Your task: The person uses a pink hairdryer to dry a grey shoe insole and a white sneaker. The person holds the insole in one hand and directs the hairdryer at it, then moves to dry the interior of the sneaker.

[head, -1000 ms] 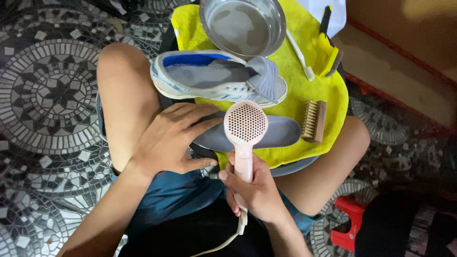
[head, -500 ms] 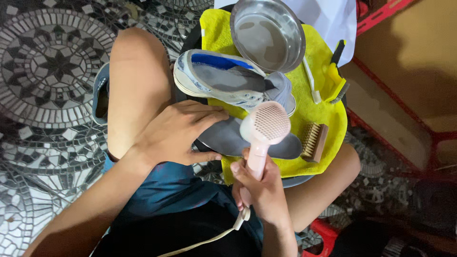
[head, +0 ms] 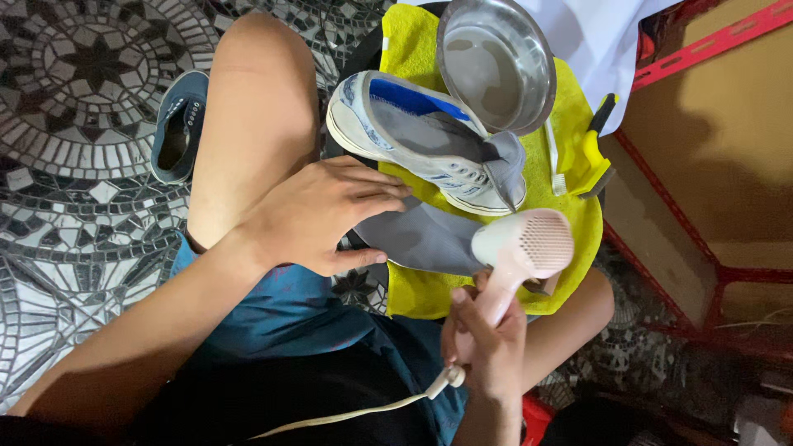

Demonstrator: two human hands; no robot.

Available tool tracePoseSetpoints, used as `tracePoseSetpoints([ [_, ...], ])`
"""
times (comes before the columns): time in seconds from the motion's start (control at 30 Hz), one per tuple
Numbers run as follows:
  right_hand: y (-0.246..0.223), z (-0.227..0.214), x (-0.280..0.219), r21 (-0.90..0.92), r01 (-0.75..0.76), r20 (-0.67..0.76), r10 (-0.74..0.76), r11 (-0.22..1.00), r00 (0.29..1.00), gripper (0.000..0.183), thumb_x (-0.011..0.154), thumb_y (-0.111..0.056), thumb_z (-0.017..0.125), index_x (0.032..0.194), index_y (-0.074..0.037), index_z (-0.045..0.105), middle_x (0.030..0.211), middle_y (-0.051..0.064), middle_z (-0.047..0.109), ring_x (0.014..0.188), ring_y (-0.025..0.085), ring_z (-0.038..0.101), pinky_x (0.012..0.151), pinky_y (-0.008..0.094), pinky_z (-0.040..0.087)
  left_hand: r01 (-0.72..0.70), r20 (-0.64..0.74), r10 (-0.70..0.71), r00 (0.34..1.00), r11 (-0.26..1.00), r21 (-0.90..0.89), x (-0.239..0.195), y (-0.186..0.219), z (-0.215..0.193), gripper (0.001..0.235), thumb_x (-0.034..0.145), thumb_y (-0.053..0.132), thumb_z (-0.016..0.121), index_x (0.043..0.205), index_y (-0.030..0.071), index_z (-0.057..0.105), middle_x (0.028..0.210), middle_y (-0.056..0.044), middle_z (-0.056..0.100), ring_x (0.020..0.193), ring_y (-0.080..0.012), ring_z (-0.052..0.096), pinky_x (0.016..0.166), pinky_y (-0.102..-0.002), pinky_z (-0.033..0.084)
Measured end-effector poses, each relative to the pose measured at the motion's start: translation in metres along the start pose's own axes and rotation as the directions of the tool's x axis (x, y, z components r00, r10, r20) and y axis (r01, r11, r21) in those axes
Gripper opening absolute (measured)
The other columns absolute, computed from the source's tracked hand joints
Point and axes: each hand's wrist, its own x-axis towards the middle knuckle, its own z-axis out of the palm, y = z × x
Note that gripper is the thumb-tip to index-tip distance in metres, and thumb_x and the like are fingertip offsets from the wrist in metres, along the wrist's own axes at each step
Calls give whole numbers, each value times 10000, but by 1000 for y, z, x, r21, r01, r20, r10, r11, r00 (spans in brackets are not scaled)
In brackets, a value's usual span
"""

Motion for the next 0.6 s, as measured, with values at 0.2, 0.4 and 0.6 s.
tracePoseSetpoints([
  [0.2, 8, 18, -1, -7, -73, 165, 73, 997, 984, 308, 1000, 10, 775, 1033, -66, 478, 646, 71, 414, 271, 207, 460, 219, 298, 292, 13, -4, -13, 1000, 999, -34, 2, 4, -5, 588, 959, 443, 808, 1344, 7, 720, 1453, -166, 771, 1377, -363, 708, 1117, -538, 535],
  [0.4, -6, 15, 1, -62, -110, 237, 122, 992, 964, 275, 1044, -25, 725, 1022, -68, 455, 484, 64, 381, 257, 218, 431, 253, 305, 309, 12, 3, -12, 1000, 999, -33, 3, 4, -7, 570, 986, 462, 769, 1329, 8, 734, 1443, -183, 773, 1359, -371, 716, 1114, -538, 538],
  [0.6, -4, -6, 6, -61, -43, 66, 47, 997, 997, 229, 1031, -19, 711, 1132, -77, 514, 621, 86, 430, 301, 184, 421, 270, 278, 366, 28, 12, -27, 1000, 999, -40, 2, 3, -6, 545, 1083, 486, 629, 1343, 20, 738, 1478, -175, 762, 1385, -360, 710, 1100, -539, 538],
])
